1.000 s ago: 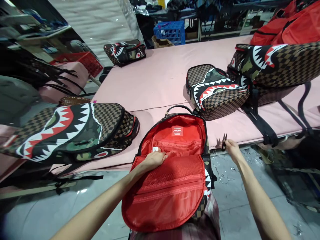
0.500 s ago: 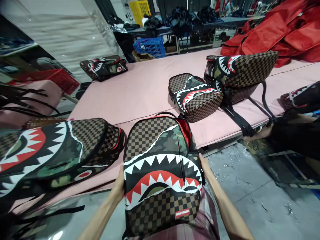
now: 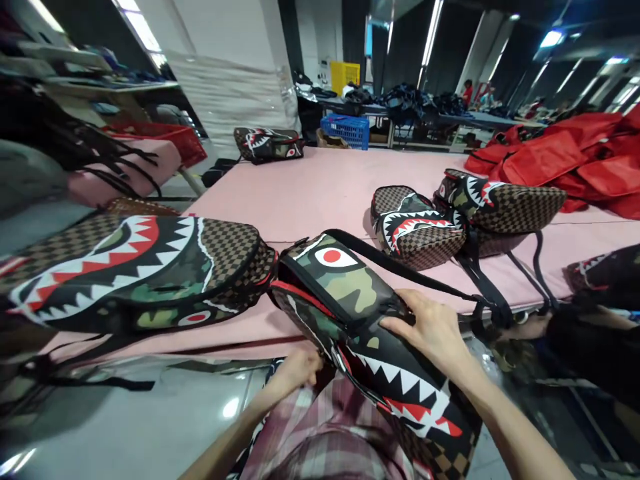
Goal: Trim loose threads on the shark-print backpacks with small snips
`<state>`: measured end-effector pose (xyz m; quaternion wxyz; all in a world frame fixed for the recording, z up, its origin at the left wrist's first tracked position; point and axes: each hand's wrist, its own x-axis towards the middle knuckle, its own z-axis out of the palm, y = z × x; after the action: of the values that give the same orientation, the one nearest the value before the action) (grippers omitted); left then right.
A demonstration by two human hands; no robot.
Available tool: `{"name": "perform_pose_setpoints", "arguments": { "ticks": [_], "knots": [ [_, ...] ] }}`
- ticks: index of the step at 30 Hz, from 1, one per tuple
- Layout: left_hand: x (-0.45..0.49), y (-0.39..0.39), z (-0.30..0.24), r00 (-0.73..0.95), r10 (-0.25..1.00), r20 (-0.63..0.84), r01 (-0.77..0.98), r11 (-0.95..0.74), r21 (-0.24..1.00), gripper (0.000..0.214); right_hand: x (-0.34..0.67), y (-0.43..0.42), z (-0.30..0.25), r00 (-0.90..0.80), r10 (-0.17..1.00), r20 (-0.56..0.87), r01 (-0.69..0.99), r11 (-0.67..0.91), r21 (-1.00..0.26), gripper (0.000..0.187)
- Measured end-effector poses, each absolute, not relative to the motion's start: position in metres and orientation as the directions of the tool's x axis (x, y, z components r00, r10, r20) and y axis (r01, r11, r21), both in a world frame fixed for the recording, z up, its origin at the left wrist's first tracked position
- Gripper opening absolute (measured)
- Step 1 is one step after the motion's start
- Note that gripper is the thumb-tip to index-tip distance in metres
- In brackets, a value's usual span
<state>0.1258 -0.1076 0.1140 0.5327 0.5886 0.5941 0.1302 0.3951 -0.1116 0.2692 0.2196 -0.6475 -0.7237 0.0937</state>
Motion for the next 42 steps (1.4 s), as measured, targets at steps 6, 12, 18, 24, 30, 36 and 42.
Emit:
{"name": "perform_pose_setpoints", "arguments": {
  "ticks": [6, 12, 18, 24, 30, 36, 42],
  "knots": [
    [0.145, -0.120, 0.206, 0.254, 0.856, 0.451, 0.628, -0.500, 0.596, 0.041, 0.377, -0.109, 0.263, -0.156, 0.961, 0.230, 0.934, 0.219, -0.283, 0.045],
    [0.168, -0.101, 0.206, 0.387, 0.753, 0.532, 0.663, -0.628, 0.408, 0.013, 0.390, -0.104, 0.259, -0.040, 0.979, 0.199, 0.933, 0.108, -0.343, 0.048],
    [0.190, -0.120, 0.173, 0.465, 0.690, 0.555, 0.570, -0.713, 0.409, 0.019, 0.406, -0.079, 0.249, 0.037, 0.984, 0.172, 0.862, 0.056, -0.504, 0.050],
    [0.213, -0.138, 0.164, 0.591, 0.725, 0.354, 0.609, -0.689, 0.394, 0.031, 0.421, -0.068, 0.229, 0.089, 0.982, 0.167, 0.821, 0.023, -0.570, 0.046],
    [0.196, -0.125, 0.178, 0.706, 0.637, 0.309, 0.491, -0.755, 0.435, 0.023, 0.423, -0.084, 0.214, 0.096, 0.985, 0.140, 0.802, 0.007, -0.598, 0.047],
    [0.188, -0.146, 0.181, 0.647, 0.568, 0.509, 0.539, -0.812, 0.222, 0.017, 0.416, -0.104, 0.214, 0.093, 0.972, 0.217, 0.854, 0.034, -0.520, 0.046],
    [0.150, -0.135, 0.171, 0.399, 0.571, 0.717, 0.738, -0.664, 0.118, 0.017, 0.410, -0.113, 0.211, 0.064, 0.973, 0.223, 0.878, 0.051, -0.476, 0.045]
  ]
}}
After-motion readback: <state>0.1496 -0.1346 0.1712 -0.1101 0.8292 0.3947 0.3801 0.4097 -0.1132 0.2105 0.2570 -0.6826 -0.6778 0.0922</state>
